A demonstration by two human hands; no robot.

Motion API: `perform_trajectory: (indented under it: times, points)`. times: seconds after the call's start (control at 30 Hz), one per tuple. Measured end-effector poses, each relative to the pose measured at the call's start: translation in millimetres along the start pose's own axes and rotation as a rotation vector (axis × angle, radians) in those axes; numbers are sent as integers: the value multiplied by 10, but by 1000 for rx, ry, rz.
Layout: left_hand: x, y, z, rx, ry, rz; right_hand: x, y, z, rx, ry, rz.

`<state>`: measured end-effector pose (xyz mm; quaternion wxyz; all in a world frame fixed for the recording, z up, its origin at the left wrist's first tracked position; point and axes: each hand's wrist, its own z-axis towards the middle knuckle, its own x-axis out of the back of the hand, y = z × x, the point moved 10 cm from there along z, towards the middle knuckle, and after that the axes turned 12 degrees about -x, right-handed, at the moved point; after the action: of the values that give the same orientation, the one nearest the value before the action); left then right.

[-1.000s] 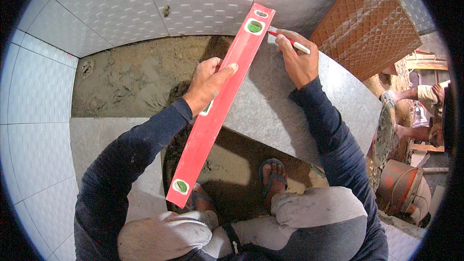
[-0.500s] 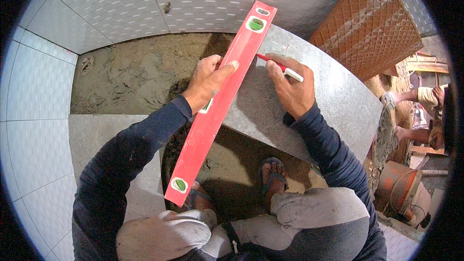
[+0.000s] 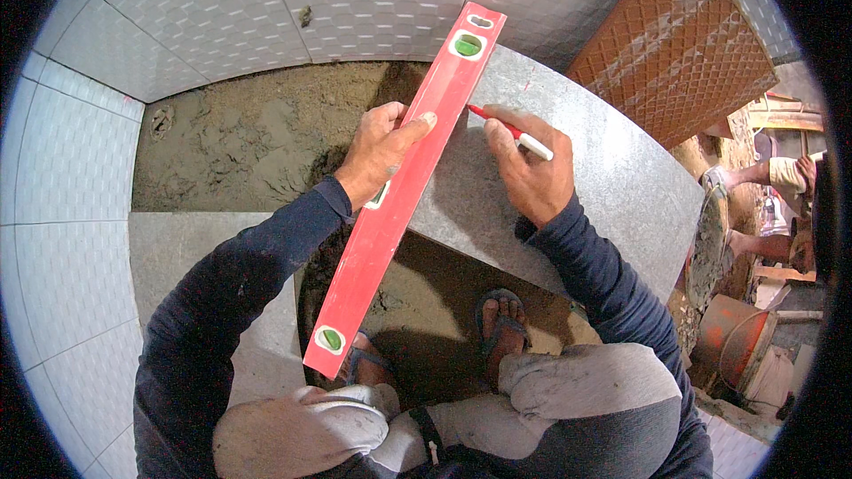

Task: The person measures a large grey floor tile using a tape measure and a red spirit level. They mark the tile with a red marker to indicate cut lines and alignment points. The person then places the tile on the floor to check its fit against the wall and adjacent tiles.

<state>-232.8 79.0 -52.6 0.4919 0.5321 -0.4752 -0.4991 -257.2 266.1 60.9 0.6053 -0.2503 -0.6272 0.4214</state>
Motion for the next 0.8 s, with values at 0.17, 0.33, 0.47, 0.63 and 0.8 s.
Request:
perform_trajectory:
  times: [0.17,0.33,0.47,0.63,0.8]
  points:
    - [54,-41,16,-24,26,18,357,74,173,-18,92,181]
    - [77,-6,-31,-12,51,-36,750,207,47,-152,168,333]
    - [157,166,-148,-1,82,-27,991,283,-183,-210,199,335]
    - [166,596,-264,-88,105,60,955,429,-518,-275,-88,329]
    - [-153,847,-213,-131,98,39,41,486,-1369,-693,-900,430]
